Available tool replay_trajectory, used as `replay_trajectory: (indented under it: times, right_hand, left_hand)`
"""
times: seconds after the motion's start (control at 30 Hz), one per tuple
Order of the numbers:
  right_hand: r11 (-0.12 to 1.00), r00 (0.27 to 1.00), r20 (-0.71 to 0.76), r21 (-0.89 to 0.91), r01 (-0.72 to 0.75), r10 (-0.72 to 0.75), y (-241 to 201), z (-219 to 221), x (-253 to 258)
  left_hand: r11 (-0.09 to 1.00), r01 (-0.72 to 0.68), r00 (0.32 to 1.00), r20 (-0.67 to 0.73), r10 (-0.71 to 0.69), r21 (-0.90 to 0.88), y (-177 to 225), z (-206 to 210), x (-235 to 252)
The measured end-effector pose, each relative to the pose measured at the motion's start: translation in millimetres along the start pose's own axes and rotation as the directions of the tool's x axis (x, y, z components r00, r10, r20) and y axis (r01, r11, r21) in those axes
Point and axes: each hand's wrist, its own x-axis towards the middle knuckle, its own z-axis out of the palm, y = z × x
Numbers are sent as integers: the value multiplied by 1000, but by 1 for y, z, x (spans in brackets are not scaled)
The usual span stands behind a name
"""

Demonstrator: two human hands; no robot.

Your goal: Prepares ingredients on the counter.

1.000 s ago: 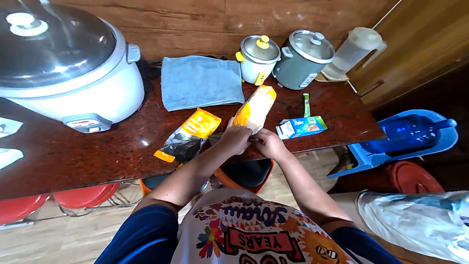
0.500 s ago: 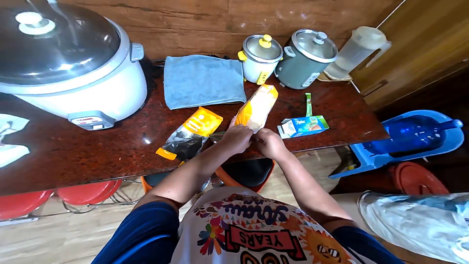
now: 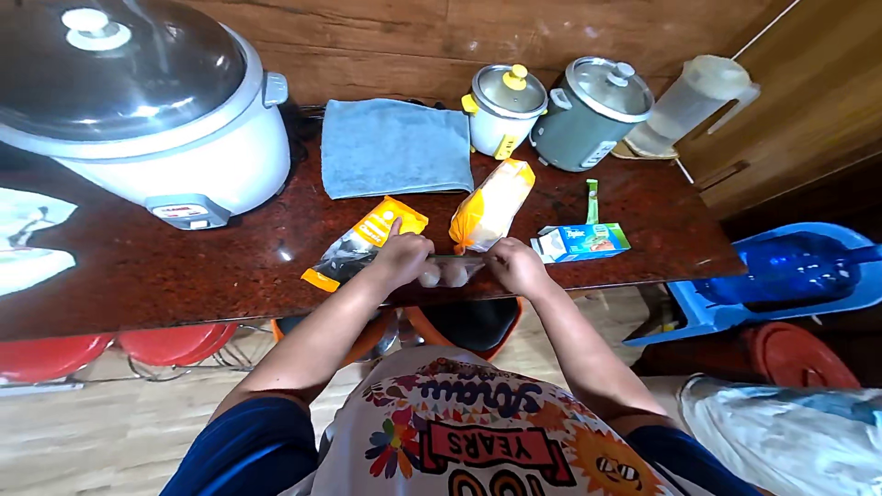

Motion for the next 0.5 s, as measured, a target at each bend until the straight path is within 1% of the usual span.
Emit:
replay_trajectory:
  times: [0.13, 0.23, 0.3, 0.4, 0.5]
  right_hand:
    - [998, 998, 15, 27, -59, 58, 0, -4, 3]
    - [995, 995, 18, 42, -96, 95, 8, -2, 4]
    - [986, 989, 22, 69, -149, 148, 13, -2, 2]
    - [960, 968, 83, 131, -248, 238, 18, -5, -3]
    - [949, 954, 118, 127, -288, 274, 6, -3, -1]
  left_hand:
    - [999, 43, 999, -31, -43, -9, -17, 0, -12]
    - [992, 123, 992, -13, -123, -4, -28, 0, -18]
    - [984, 179, 982, -63, -177, 14, -42, 1, -28]
    - [955, 298, 947, -124, -296, -8, -70, -2, -55]
    - [914, 398, 899, -167, -406, -80, -80, -6, -78]
